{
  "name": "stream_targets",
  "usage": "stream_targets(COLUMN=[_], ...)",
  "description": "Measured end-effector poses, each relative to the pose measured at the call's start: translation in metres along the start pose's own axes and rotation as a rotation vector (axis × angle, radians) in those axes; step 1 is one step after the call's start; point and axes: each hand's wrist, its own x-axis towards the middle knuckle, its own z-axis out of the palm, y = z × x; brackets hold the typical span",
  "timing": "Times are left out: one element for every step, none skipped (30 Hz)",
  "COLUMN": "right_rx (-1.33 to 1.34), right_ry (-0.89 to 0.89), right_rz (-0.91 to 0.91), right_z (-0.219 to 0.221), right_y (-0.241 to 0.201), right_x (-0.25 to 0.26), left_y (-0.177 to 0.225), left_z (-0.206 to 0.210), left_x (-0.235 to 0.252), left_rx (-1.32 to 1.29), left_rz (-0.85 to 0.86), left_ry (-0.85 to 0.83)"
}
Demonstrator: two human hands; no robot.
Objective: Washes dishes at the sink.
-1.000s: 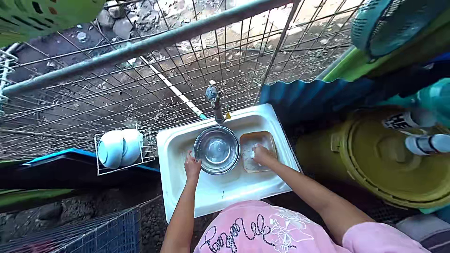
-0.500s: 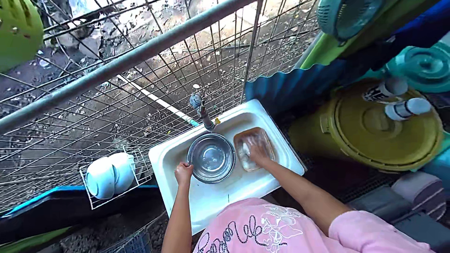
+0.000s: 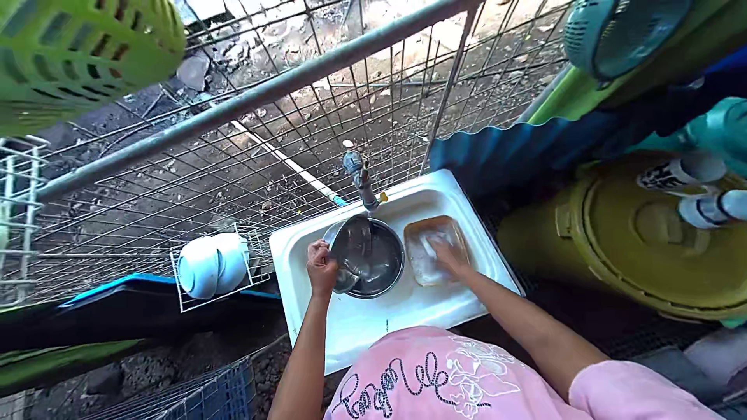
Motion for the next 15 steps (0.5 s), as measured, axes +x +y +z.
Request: stream_targets(right_rx=[0.142,0.282,0.427,0.592,0.753,0.891,0.996,1.072,1.096,1.078,1.020,0.918,0.780,0.611,0.409], right_ry=[0.100,0.217,0.320,0.386,0.418,0.412,0.367,0.278,0.178,0.081,-0.003,-0.071,-0.102,-0.132,-0.148], right_rz=[0.012,0.035,0.073,0.114,0.126,0.103,0.057,-0.004,-0.089,-0.192,-0.312,-0.437,-0.574,-0.704,-0.811], right_z=[-0.012,-0.021,-0.028,-0.036,-0.044,-0.051,-0.055,-0.056,-0.051,-0.040,-0.022,0.001,0.029,0.051,0.061], right_y=[-0.004,-0.008,-0.013,-0.022,-0.037,-0.056,-0.080,-0.105,-0.130,-0.154,-0.175,-0.191,-0.200,-0.200,-0.192], right_x=[-0.004,-0.008,-0.012,-0.016,-0.021,-0.028,-0.036,-0.044,-0.048,-0.049,-0.049,-0.048,-0.047,-0.043,-0.039], left_y=[0.008,0.015,0.022,0.028,0.031,0.031,0.030,0.029,0.031,0.035,0.039,0.042,0.043,0.044,0.045], left_z=[-0.001,-0.002,-0.003,-0.004,-0.005,-0.006,-0.006,-0.004,0.000,0.006,0.013,0.020,0.024,0.026,0.023], left_x=[-0.005,-0.012,-0.020,-0.027,-0.033,-0.038,-0.043,-0.048,-0.050,-0.050,-0.049,-0.047,-0.045,-0.045,-0.046], left_rx=[0.040,0.093,0.146,0.187,0.216,0.236,0.232,0.173,0.078,-0.046,-0.198,-0.321,-0.397,-0.451,-0.498], left_rz=[0.103,0.212,0.316,0.403,0.465,0.486,0.461,0.393,0.267,0.082,-0.127,-0.302,-0.417,-0.472,-0.489], left_ry=[0.028,0.054,0.076,0.100,0.131,0.163,0.196,0.244,0.303,0.373,0.460,0.553,0.617,0.648,0.653])
